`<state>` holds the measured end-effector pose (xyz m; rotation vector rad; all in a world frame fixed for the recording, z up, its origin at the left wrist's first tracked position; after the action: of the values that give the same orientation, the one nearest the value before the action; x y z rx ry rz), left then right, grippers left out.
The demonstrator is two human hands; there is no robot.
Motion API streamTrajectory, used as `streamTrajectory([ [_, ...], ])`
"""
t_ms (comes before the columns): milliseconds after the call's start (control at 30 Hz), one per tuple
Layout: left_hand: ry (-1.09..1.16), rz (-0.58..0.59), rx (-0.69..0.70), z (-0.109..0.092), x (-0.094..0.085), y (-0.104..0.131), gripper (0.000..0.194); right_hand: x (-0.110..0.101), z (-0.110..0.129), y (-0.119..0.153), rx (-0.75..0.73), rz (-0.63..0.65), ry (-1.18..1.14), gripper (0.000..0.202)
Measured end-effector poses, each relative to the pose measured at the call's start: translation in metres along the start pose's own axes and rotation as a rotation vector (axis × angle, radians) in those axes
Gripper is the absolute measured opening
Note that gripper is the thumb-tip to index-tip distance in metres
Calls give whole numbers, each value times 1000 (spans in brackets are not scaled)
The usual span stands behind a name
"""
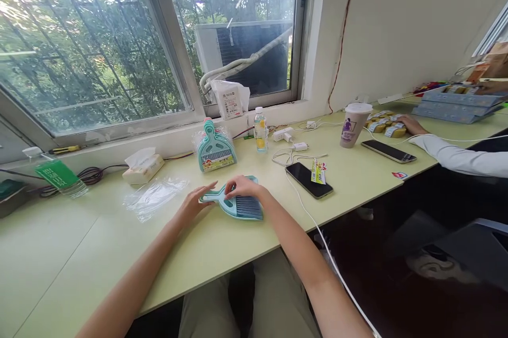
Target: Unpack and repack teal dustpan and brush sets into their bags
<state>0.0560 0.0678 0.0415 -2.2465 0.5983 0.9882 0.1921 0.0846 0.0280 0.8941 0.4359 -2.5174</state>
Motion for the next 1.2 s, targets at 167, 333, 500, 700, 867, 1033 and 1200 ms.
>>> streamTrajectory([
  [167,20,-22,27,-3,-2,1,61,-6,-4,0,52,-77,187,21],
  [333,-28,-40,27,2,-3,2,63,-4,-7,-3,57,-102,189,21],
  [500,-293,14,165,-7,-3,5,62,-2,-13,-6,72,-97,169,27],
  [700,-611,21,371,-19,11,12,39,-5,-15,-6,80,-94,201,36],
  [867,-668,47,430,-14,28,16,38,-7,-15,-5,96,-123,222,30],
  [1033,-690,71,410,-3,33,17,42,-6,-12,-5,78,-130,240,26],
  [1200,-617,77,372,-4,31,15,40,-5,-8,-4,84,-137,265,24],
])
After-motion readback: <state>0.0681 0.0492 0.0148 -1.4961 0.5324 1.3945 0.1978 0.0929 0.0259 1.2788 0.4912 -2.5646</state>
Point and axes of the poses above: each hand's wrist, its own y-axis away from the middle knuckle, its own x-axis out of the palm, z = x × y, the point moved 10 cm from there along -y, towards the middle knuckle, and after that the axes turned 2 degrees about y, right-handed, at the moved point
